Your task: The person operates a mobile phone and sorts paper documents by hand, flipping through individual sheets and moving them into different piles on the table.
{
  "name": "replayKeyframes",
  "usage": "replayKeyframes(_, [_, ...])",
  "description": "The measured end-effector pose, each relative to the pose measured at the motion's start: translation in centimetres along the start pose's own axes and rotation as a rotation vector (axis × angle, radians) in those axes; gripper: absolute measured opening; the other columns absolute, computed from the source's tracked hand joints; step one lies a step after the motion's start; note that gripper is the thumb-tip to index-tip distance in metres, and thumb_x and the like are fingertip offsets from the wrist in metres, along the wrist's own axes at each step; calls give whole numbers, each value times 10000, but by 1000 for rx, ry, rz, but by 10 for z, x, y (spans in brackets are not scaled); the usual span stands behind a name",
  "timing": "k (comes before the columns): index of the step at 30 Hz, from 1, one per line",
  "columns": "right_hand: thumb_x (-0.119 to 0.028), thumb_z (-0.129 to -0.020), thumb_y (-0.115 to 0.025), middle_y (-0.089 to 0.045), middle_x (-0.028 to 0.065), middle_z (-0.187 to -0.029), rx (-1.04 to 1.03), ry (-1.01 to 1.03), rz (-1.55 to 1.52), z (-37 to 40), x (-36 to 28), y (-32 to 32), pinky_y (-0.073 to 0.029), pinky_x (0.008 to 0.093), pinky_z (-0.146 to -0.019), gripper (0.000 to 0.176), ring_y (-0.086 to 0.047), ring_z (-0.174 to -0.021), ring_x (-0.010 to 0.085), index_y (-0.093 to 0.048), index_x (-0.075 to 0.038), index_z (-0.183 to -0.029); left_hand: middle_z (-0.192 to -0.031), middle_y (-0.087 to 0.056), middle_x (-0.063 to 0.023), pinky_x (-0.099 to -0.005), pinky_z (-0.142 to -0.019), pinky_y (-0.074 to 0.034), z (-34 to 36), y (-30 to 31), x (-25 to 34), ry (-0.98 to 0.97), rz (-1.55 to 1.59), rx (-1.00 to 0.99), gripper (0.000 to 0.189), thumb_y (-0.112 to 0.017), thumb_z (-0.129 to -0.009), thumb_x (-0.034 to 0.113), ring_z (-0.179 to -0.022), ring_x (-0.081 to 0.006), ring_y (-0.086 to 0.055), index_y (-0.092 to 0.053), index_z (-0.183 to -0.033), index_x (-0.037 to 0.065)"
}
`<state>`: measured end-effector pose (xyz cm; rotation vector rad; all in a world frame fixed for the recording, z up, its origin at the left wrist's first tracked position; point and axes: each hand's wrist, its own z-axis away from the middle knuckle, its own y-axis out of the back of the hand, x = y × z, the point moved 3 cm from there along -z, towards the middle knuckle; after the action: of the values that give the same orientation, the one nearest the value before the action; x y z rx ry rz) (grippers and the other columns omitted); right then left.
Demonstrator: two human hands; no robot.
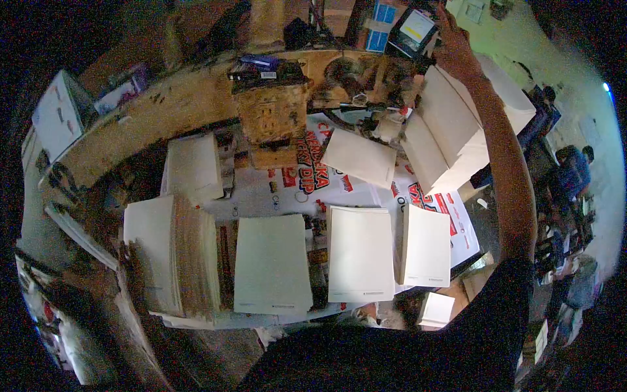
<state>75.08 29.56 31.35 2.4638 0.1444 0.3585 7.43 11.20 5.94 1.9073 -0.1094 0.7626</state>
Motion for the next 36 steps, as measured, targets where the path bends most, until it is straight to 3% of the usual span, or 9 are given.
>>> replayKeyframes(1, [96, -702, -523, -320, 148, -1474, 3, -4, 4, 4, -3, -4, -312, 515, -1042, 900, -436, -1299, 292, -179, -158, -1494, -1298, -511, -266, -470, -984, -409, -1, 0, 0, -2, 1, -1, 609, -418, -975, 462, -1180, -423, -508, -433, -1366, -5])
replayKeyframes(3, [-289, -664, -784, -292, 140, -1501, 65, 167, 71, 16, -19, -13, -192, 435, -1155, 974, -302, -1375, 318, -251, -82, -1452, -1301, -509, -265, -471, -985, -408, -2, -2, 2, -4, 1, 6, 608, -420, -975, 461, -1182, -422, -506, -433, -1366, -4])
replayKeyframes(5, [-102, -721, -659, -418, 202, -1391, 40, 144, -187, 52, -112, -1, -318, 468, -1095, 821, -412, -1278, 389, -268, -59, -1441, -1304, -506, -264, -471, -986, -407, -3, -2, 3, -6, 4, 10, 606, -421, -975, 460, -1185, -422, -504, -434, -1365, -4])
replayKeyframes(7, [-168, -895, -601, -464, 140, -1327, -438, 31, -740, 128, -205, -1, -402, 395, -1015, 560, -496, -1193, 288, -366, -51, -1389, -1307, -504, -263, -472, -988, -405, -3, -3, 3, -3, 3, 9, 605, -423, -975, 458, -1187, -421, -502, -435, -1365, -4])
replayKeyframes(14, [-685, -904, -360, -369, 214, -1454, -1480, 118, -1848, 310, -415, 74, -280, 506, -1094, 805, -334, -1343, 394, -378, -67, -1419, -1317, -495, -260, -475, -992, -401, 2, -3, 1, -6, -8, 13, 601, -428, -974, 454, -1195, -419, -494, -437, -1363, -3])
replayKeyframes(23, [-291, -933, -592, -442, 134, -1346, -1326, 61, -2074, 334, -405, 70, -410, 426, -1001, 574, -503, -1169, 284, -364, -24, -1387, -1330, -483, -257, -479, -998, -395, -2, 0, 0, -18, -9, 12, 595, -435, -973, 449, -1206, -417, -485, -440, -1361, -2])
replayKeyframes(30, [-393, -927, -591, -481, 146, -1302, -1135, 146, -2064, 329, -410, 78, -416, 445, -995, 582, -531, -1121, 275, -409, -52, -1361, -1340, -474, -254, -482, -1003, -391, -3, -1, -5, -22, -13, 16, 591, -440, -972, 445, -1214, -415, -477, -442, -1360, -1])
replayKeyframes(35, [-402, -926, -586, -534, 145, -1247, -1656, 239, -1557, 285, -355, 80, -475, 407, -940, 525, -567, -1074, 255, -458, -76, -1317, -1347, -468, -252, -485, -1006, -388, -4, -3, -9, -23, -6, 17, 588, -444, -972, 442, -1219, -414, -472, -444, -1359, 0])
replayKeyframes(36, [-374, -918, -608, -579, 140, -1177, -1226, 247, -1616, 274, -334, 70, -536, 342, -819, 475, -603, -994, 224, -488, -92, -1281, -1348, -467, -251, -485, -1007, -387, -4, -3, -9, -25, -4, 17, 587, -444, -971, 441, -1221, -414, -471, -444, -1359, 0])
